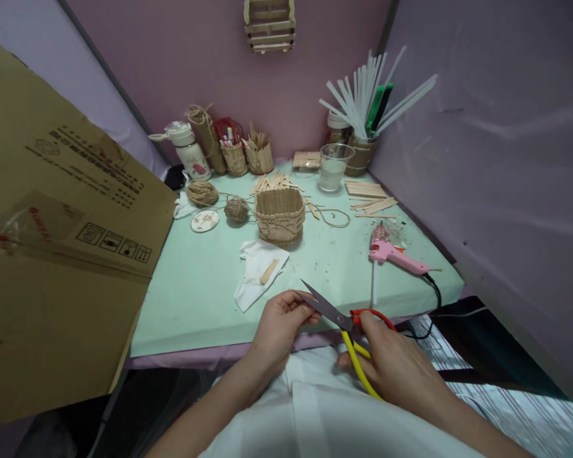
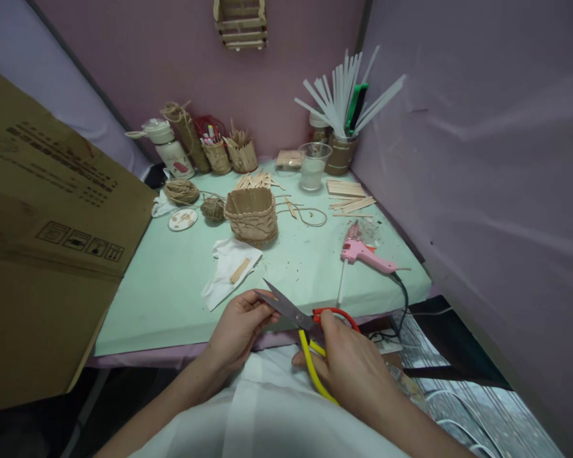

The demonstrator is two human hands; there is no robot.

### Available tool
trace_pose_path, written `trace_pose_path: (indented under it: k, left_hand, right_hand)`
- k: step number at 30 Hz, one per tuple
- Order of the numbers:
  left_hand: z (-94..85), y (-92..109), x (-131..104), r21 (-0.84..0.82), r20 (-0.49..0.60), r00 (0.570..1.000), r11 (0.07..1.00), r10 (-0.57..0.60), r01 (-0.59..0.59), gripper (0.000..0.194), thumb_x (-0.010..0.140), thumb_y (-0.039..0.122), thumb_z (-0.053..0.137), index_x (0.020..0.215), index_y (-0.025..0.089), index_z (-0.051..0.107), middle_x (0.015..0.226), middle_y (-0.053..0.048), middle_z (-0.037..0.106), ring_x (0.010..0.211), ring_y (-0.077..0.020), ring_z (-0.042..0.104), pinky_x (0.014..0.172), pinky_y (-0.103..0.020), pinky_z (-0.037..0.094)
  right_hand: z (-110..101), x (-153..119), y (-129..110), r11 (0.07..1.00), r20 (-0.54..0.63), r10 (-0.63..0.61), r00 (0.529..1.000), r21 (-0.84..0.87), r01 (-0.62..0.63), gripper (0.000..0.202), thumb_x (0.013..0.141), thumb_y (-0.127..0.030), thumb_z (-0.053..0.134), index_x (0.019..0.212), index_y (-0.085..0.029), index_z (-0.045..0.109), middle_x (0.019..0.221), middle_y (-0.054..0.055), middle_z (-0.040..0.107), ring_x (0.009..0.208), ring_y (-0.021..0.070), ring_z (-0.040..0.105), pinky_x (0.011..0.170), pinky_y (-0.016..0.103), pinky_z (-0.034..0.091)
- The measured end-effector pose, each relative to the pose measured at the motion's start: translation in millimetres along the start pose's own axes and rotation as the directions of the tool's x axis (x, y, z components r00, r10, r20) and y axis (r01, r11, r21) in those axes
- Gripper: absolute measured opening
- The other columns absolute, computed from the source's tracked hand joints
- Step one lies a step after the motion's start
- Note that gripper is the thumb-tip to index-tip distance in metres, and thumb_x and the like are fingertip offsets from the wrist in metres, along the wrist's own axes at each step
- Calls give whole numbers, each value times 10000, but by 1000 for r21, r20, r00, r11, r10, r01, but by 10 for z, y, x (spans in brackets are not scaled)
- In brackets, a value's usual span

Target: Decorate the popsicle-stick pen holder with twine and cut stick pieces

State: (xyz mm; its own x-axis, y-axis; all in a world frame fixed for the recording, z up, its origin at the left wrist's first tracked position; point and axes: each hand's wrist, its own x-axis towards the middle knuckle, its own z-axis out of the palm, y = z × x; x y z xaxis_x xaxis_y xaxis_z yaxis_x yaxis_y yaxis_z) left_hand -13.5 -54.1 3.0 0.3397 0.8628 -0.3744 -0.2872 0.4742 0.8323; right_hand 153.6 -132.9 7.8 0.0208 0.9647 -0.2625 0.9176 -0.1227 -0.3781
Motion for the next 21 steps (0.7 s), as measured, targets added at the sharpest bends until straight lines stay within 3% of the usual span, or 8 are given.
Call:
trace_pose_path:
  k: [6,13,21]
  left_hand:
    - [-1,12,-10,31,4,1000,999,-22,22,144,633,202,726,730,108,674,669,-40,650,609,-103,589,611,-213,474]
    - [-16,28,-18,-71,-1,999,996,-50,50,178,657,213,740,796,121,677,753,-43,665,644,-84,601,649,-194,484]
    - [-14,-10,-10,-167,-28,999,985,-44,39,107,677,169,718,761,128,667,763,-21,643,678,-71,591,698,-182,487]
  right_hand:
    - [24,14,29,999,32,40,999,-34,-38,269,821,-471,495,903,-228,416,659,26,620,638,265,629,489,256,218]
    - [-42,75,82,950,81,52,995,302,-75,159,801,-366,486,847,-246,393,727,-6,588,655,187,561,587,257,353]
    - [8,29,-3,965,126,65,990,244,-94,308,759,-364,560,1008,-241,425,890,33,629,791,225,613,622,266,356]
